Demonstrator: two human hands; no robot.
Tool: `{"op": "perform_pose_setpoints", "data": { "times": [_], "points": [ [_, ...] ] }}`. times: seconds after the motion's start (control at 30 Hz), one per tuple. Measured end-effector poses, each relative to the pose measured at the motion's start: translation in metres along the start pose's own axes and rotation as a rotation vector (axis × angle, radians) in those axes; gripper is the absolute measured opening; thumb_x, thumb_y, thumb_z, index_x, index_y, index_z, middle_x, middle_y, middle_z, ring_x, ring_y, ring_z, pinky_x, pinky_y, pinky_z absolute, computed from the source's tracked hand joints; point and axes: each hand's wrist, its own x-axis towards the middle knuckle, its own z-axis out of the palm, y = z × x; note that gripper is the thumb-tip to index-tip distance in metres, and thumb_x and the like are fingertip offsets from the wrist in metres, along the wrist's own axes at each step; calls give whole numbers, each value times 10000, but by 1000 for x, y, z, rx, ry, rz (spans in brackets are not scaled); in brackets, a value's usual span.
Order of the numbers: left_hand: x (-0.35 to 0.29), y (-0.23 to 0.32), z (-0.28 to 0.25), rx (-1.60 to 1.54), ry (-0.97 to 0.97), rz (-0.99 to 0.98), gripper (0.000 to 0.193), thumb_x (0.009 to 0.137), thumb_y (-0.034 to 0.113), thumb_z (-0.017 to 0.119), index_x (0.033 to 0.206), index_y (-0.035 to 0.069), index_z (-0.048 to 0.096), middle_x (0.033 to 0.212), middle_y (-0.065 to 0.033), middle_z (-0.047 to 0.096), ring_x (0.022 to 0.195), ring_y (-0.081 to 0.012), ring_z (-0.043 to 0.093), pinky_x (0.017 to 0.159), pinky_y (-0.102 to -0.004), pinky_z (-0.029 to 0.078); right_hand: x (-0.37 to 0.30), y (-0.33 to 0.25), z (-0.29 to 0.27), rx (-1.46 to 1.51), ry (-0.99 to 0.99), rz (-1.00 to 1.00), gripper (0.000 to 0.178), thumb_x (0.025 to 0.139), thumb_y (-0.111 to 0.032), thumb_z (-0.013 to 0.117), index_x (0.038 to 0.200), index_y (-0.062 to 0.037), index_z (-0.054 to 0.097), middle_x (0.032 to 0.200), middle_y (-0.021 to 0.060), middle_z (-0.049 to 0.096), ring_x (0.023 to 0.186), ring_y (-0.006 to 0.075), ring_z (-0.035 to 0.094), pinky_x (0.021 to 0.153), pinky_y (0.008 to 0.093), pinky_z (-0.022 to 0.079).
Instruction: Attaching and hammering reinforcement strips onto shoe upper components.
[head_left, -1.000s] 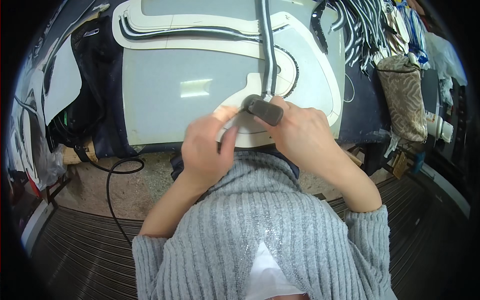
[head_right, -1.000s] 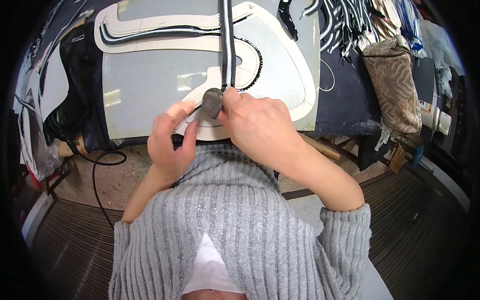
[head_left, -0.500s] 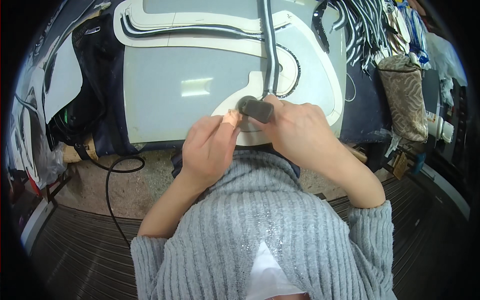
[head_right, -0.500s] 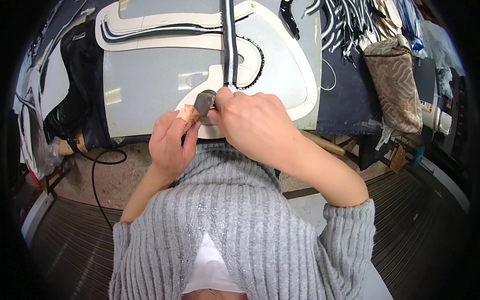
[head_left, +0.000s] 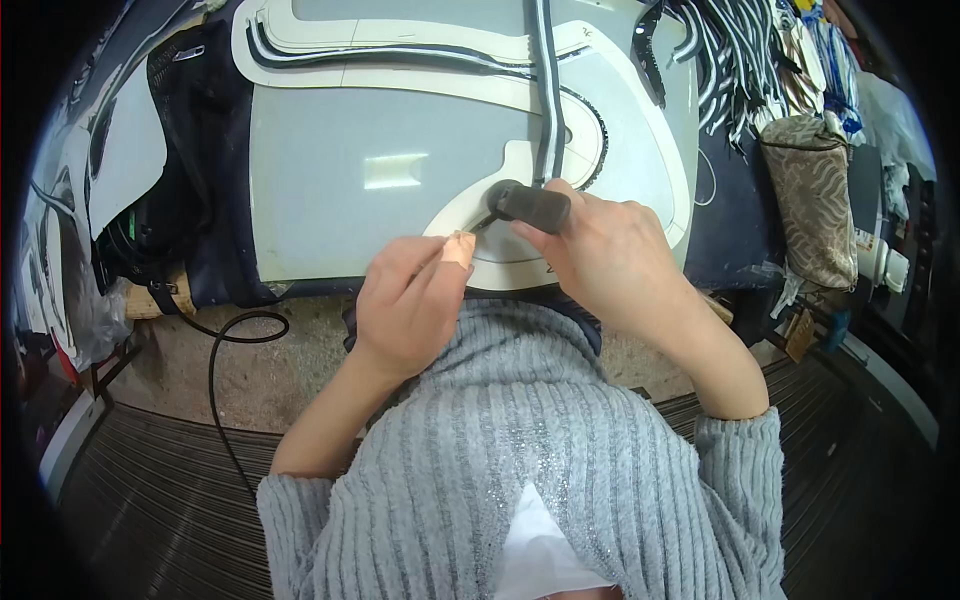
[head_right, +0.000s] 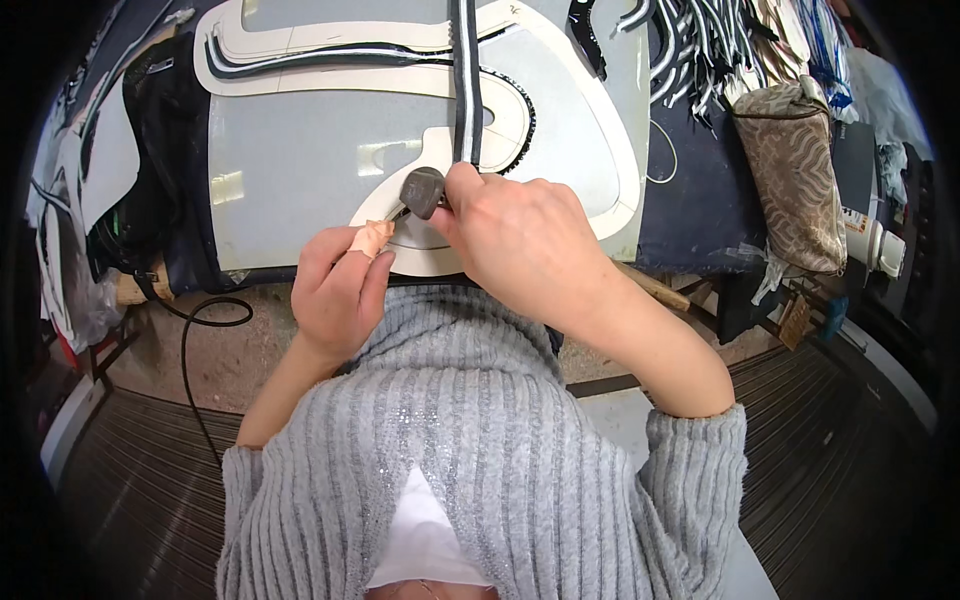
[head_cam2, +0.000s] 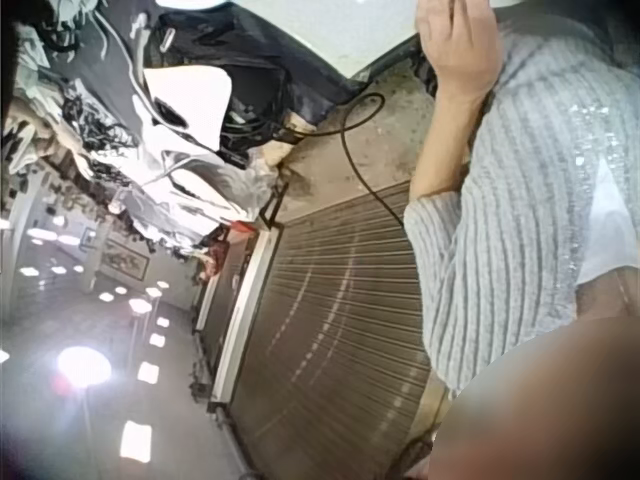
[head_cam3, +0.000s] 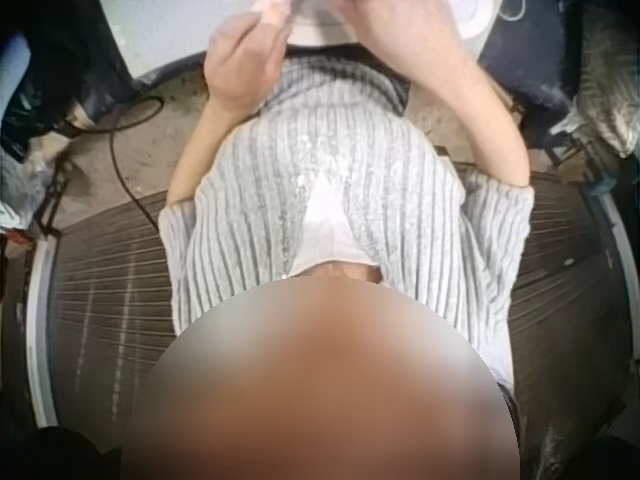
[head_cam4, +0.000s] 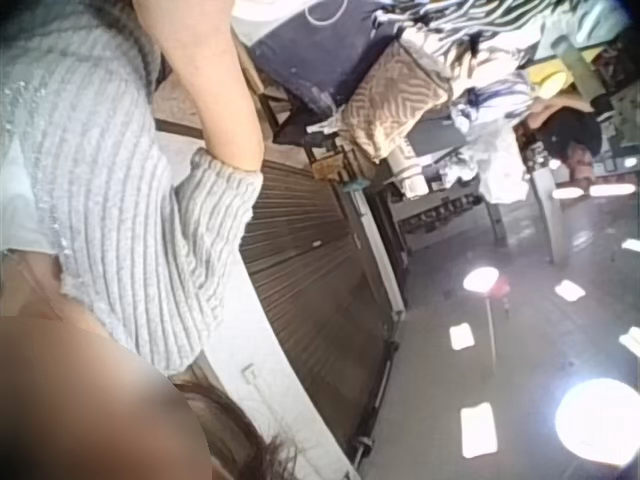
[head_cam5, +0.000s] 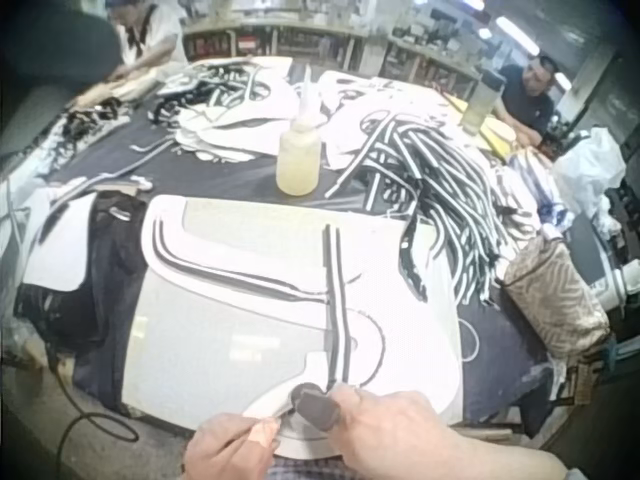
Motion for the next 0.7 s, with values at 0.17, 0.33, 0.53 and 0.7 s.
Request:
{"op": "perform_pose_setpoints", "data": {
  "times": [0.17, 0.33, 0.53, 0.7],
  "points": [
    [6, -6, -5, 105, -52, 191, 273, 804, 64, 682, 1062, -19, 646, 965, -121, 678, 916, -248, 640, 821, -379, 525, -2, -8, 0, 124, 102, -62, 247, 938, -225, 640, 861, -16, 533, 655, 142, 648, 563, 317, 661, 497, 413, 506],
    [16, -2, -16, 230, -154, 317, 297, 791, 76, 655, 1068, -29, 631, 983, -134, 665, 933, -254, 632, 815, -379, 528, -1, -9, 0, 2, 30, -89, 243, 942, -218, 629, 867, -10, 528, 677, 149, 648, 558, 318, 659, 474, 410, 496],
    [13, -6, -17, 235, -196, 353, 268, 811, 77, 637, 1052, -40, 633, 982, -151, 656, 938, -253, 629, 842, -383, 530, -1, -3, 6, 30, 39, -79, 243, 939, -213, 631, 873, -3, 528, 689, 147, 654, 568, 310, 662, 498, 405, 507],
    [12, -7, -17, 229, -170, 380, 252, 821, 70, 651, 1043, -48, 632, 974, -152, 664, 942, -265, 639, 853, -380, 540, 1, -6, 5, 21, 1, -111, 238, 936, -209, 634, 876, -3, 530, 686, 140, 654, 588, 309, 668, 517, 408, 514]
  ]
}}
